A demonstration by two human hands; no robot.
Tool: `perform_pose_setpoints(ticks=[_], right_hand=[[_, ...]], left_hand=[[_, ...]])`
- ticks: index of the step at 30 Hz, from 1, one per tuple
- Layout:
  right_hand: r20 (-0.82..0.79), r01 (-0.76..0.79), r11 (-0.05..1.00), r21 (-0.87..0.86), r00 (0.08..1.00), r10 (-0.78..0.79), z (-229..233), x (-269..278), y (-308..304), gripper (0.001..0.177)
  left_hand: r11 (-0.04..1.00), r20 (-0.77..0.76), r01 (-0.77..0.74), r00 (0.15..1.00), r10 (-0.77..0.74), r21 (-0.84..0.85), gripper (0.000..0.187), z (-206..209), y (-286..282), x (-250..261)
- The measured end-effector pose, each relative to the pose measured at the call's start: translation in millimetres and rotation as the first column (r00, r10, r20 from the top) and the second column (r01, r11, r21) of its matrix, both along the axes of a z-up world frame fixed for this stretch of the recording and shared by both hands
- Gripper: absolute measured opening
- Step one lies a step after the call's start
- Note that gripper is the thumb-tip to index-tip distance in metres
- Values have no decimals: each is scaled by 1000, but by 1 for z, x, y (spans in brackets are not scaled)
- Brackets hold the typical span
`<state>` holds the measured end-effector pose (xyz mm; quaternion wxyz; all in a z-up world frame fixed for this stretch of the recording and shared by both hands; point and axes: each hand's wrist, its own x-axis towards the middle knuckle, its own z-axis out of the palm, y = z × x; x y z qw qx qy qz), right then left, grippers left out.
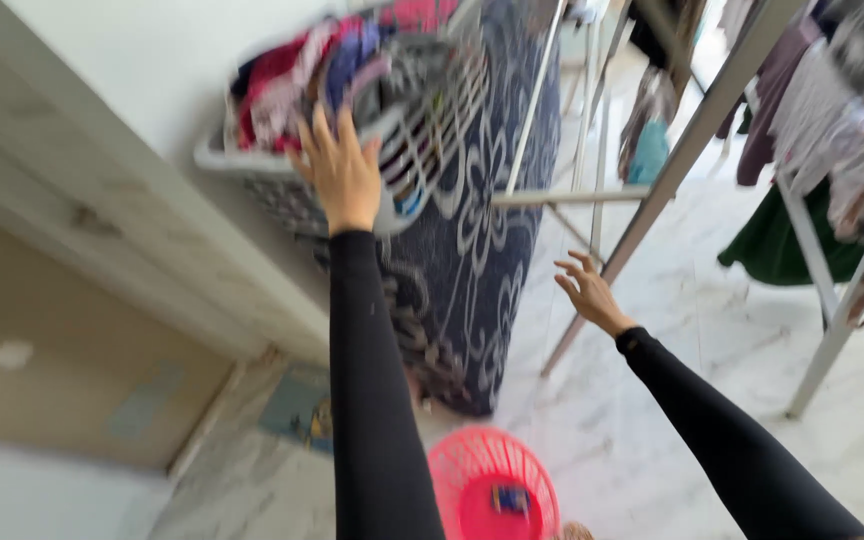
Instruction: Hanging wet laundry items onto individual hangers and drying racks.
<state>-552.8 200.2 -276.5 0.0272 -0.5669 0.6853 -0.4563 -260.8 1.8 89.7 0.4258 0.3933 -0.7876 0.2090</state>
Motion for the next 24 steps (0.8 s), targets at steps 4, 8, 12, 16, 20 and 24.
perform_pose_setpoints(ticks=[4, 8, 12, 16, 20, 24], right_hand=[[-91, 60, 996, 66, 994, -54, -112, 17, -19, 41], [95, -102, 957, 273, 992, 79, -176, 70, 8, 47], [145, -143, 910, 389, 985, 93, -238, 102, 24, 56], [131, -152, 892, 425, 986, 105, -334, 130, 55, 54], [90, -161, 913, 375, 987, 137, -464, 153, 78, 57], [201, -71, 812, 579, 978, -58, -504, 196, 138, 74]], left_hand=[[999, -17, -19, 1000, 18, -43, 61, -18, -30, -1], [991, -107, 78, 990, -90, -110, 75, -40, -5, 16], [993, -145, 29, 988, -46, -117, 70, -93, 43, 40], [1000, -102, 23, 995, -21, 19, 60, -170, 99, 75], [977, -84, -11, 996, 30, 213, 56, -262, 144, 112], [870, -117, -16, 989, 85, 493, 54, -366, 186, 135]])
